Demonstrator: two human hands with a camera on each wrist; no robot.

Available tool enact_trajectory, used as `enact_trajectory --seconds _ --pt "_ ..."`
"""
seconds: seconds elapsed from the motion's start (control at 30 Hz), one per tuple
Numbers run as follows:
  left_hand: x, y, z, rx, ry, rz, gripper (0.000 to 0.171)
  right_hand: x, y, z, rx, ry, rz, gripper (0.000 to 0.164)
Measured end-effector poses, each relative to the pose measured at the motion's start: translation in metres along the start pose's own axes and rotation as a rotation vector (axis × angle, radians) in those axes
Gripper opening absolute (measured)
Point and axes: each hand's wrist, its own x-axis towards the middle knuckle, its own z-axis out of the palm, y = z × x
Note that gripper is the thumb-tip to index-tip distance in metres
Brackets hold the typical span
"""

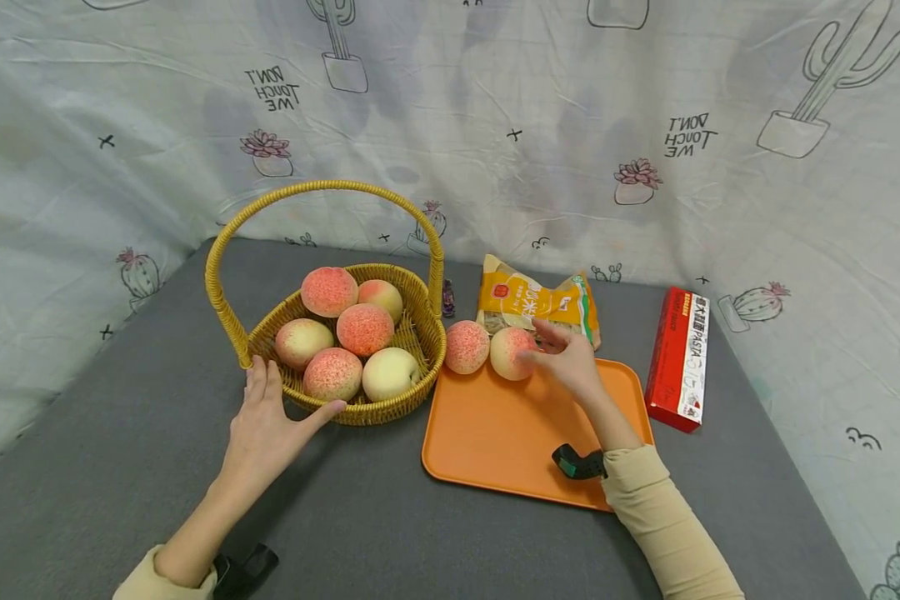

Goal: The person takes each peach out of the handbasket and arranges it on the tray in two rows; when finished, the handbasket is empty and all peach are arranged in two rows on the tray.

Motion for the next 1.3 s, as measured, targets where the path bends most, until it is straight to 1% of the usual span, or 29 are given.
enact_trajectory --seconds 0.13,0.27,0.4,0.5,0.57,0.67,0.73,0.8,0.9,1.03,1.13,1.3 --pt "-0.001 0.001 0.001 -0.007 0.007 -0.003 0.119 -0.002 -0.011 0.006 -0.025 -0.009 -0.06 0.072" --pt "0.0 0.001 0.002 -0.018 0.015 0.001 0.119 -0.005 -0.02 0.014 -0.073 -0.006 -0.103 0.069" --pt "0.001 0.001 0.002 -0.025 0.01 0.0 0.119 -0.007 -0.028 0.021 -0.172 -0.017 -0.146 0.068" --pt "0.001 0.002 0.002 -0.022 0.007 -0.001 0.119 -0.009 -0.031 0.021 -0.282 -0.057 -0.189 0.067" --pt "0.002 0.002 0.002 -0.021 0.003 -0.001 0.119 -0.011 -0.031 0.015 -0.387 -0.12 -0.192 0.068" --pt "0.002 0.002 0.002 -0.019 -0.007 -0.006 0.12 -0.018 -0.027 0.001 -0.538 -0.242 -0.187 0.071" --pt "0.002 0.002 0.002 -0.018 -0.01 -0.009 0.12 -0.023 -0.023 -0.012 -0.594 -0.299 -0.19 0.071" --pt "0.002 0.001 0.001 -0.018 -0.004 -0.008 0.119 -0.028 -0.016 -0.024 -0.606 -0.319 -0.203 0.069" --pt "0.001 0.001 0.0 -0.016 0.006 -0.005 0.119 -0.033 -0.006 -0.04 -0.625 -0.318 -0.222 0.069" --pt "0.001 0.0 0.0 -0.01 0.02 -0.001 0.119 -0.038 0.004 -0.055 -0.671 -0.303 -0.21 0.076" --pt "0.002 0.0 0.0 -0.009 0.028 0.003 0.119 -0.038 0.007 -0.062 -0.7 -0.276 -0.175 0.079" --pt "0.002 0.0 0.002 -0.012 0.025 0.009 0.119 -0.035 0.003 -0.066 -0.779 -0.23 -0.133 0.074"
